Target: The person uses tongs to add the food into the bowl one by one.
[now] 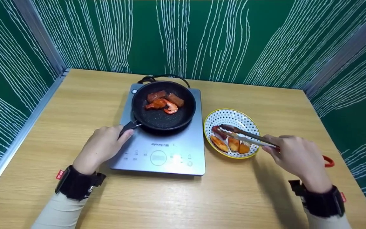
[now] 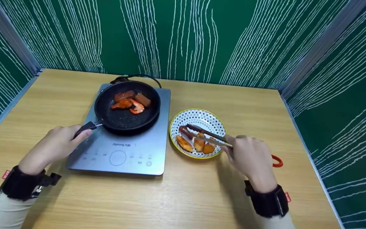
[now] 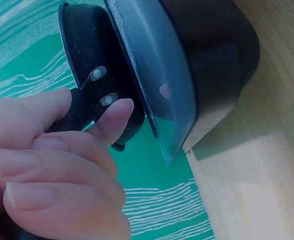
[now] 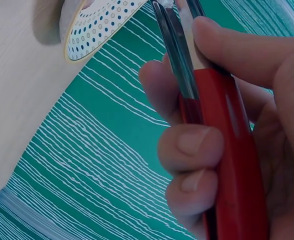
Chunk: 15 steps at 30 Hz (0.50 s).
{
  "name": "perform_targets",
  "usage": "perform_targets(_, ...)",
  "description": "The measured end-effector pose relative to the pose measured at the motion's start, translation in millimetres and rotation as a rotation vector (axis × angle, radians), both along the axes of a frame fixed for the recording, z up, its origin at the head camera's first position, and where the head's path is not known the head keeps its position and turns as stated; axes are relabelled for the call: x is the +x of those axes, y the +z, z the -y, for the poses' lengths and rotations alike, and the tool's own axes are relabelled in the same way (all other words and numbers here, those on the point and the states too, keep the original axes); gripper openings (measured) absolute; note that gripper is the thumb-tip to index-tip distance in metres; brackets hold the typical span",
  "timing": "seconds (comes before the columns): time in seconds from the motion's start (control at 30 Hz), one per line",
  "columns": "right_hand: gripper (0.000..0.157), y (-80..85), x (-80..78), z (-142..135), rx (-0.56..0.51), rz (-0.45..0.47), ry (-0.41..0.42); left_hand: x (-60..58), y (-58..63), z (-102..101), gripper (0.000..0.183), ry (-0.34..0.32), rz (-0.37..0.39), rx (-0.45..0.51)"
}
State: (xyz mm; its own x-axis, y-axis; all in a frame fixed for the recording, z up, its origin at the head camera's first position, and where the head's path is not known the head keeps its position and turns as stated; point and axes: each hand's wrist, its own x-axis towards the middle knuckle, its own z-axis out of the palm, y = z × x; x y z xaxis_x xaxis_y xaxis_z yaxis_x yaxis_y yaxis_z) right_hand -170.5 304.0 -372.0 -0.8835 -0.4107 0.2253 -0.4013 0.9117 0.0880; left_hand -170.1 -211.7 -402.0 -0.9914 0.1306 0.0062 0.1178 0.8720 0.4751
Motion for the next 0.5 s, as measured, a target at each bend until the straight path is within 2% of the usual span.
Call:
perform_targets(0.13, 0.030, -2.7, -8.0, 2, -0.021, 0.027, -0.038, -0.4, 0.0, -1, 0.041, -0.007, -0.002, -0.004)
perform_targets(0.33, 0.038, -5.8, -11.6, 3, -0.052, 0.039, -0.056, 0.0, 0.1, -2, 0.041, -0.004, -0.003, -0.007)
perform_targets(0.5, 0.035, -8.9, -14.4, 4, -0.047, 0.046, -0.050, 1.2, -0.3, 0, 0.041, -0.003, -0.023, -0.025)
